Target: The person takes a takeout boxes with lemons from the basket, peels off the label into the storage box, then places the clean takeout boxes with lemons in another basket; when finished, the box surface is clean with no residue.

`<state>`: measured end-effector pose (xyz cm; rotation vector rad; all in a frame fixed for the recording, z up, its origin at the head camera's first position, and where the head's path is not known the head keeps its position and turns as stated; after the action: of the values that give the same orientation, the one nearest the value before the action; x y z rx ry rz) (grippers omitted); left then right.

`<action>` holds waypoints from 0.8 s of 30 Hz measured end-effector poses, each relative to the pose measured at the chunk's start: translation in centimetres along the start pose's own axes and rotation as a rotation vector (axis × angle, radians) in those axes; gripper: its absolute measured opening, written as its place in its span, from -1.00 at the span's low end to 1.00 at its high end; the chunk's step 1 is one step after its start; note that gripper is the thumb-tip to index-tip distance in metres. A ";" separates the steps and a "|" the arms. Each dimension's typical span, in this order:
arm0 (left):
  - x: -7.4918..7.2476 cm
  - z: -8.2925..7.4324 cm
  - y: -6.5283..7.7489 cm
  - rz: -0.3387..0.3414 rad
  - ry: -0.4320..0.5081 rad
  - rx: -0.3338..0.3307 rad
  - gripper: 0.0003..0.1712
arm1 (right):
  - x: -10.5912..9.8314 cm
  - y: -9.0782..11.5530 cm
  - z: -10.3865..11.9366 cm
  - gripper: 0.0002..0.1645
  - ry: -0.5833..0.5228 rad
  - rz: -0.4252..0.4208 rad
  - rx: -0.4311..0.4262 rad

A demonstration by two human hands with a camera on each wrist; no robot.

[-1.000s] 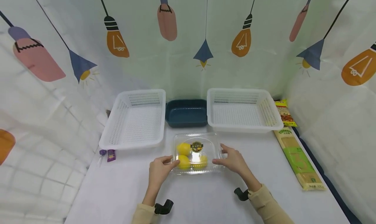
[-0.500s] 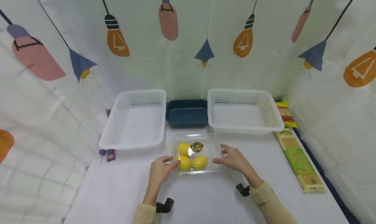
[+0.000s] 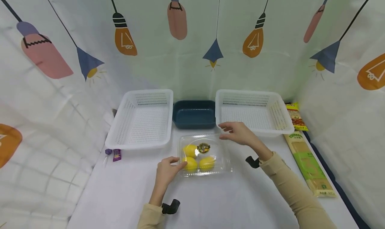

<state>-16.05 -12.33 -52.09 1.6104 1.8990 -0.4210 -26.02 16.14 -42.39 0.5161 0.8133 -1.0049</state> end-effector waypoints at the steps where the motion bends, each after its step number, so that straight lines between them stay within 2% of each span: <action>1: 0.1 0.1 0.0 -0.001 -0.001 0.001 -0.36 | -0.3 -0.7 0.5 -0.38 -0.038 0.016 -0.023; 6: 0.2 0.1 -0.2 -0.011 0.000 0.012 -0.36 | 0.4 -4.1 2.0 -0.47 -0.131 0.154 -0.090; 11: -0.4 0.1 -0.1 -0.012 0.003 0.018 -0.37 | 2.5 -7.0 3.2 -0.53 -0.105 0.305 -0.183; 14: -0.6 0.2 0.1 -0.007 0.004 0.016 -0.37 | 3.9 -8.3 3.4 -0.54 -0.129 0.396 -0.212; 20: -0.1 0.4 0.1 0.002 0.021 0.001 -0.34 | 6.3 -9.6 2.6 -0.52 -0.116 0.527 -0.184; 24: -0.1 0.3 0.0 0.006 0.030 -0.007 -0.32 | 6.8 -9.7 2.2 -0.54 -0.083 0.562 -0.142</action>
<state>-15.95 -12.57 -52.30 1.6259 1.9146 -0.3890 -31.92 6.47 -46.62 0.5367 0.6088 -0.4436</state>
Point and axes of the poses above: each hand's wrist, its own y-axis away from the middle knuckle, its own x-axis out of the palm, z = x × y, the point moved 5 cm from there along -y, towards the middle knuckle, and after that the axes turned 3 degrees about -z, right-handed, at the moved point
